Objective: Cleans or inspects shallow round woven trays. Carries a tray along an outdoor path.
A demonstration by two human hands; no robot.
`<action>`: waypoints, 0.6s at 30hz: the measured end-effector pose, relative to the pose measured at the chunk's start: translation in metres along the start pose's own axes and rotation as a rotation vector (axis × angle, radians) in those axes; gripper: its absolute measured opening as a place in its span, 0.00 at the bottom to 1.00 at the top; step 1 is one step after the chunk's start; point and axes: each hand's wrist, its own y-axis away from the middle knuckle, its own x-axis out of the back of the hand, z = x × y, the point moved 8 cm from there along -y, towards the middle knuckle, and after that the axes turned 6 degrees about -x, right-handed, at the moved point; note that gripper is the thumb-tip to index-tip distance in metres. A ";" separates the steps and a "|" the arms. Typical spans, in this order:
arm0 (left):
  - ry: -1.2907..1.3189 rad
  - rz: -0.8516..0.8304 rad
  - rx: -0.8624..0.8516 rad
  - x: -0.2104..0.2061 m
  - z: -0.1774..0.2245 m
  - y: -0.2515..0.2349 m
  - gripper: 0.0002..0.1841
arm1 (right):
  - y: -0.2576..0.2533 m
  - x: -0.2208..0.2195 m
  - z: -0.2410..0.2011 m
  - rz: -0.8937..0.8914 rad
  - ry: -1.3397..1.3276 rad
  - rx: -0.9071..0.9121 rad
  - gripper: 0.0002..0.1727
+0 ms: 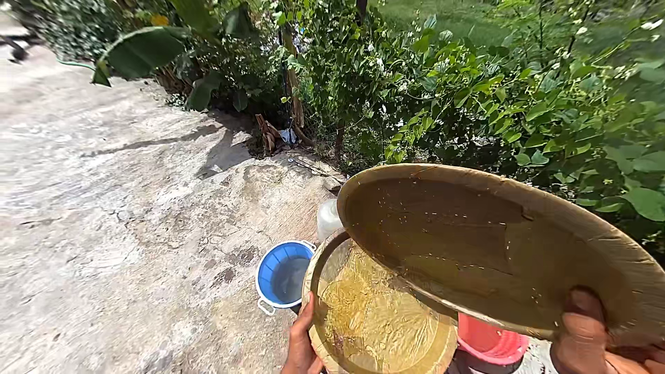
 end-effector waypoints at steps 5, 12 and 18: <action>-0.024 0.009 -0.029 0.001 0.002 -0.005 0.36 | -0.001 -0.001 -0.032 -0.165 -0.049 0.135 0.09; -0.051 0.038 -0.061 -0.009 0.005 -0.010 0.35 | 0.021 0.007 -0.020 -0.273 0.026 0.301 0.13; -0.053 0.036 -0.071 -0.012 0.006 -0.012 0.34 | 0.012 0.004 -0.040 -0.193 0.046 0.335 0.09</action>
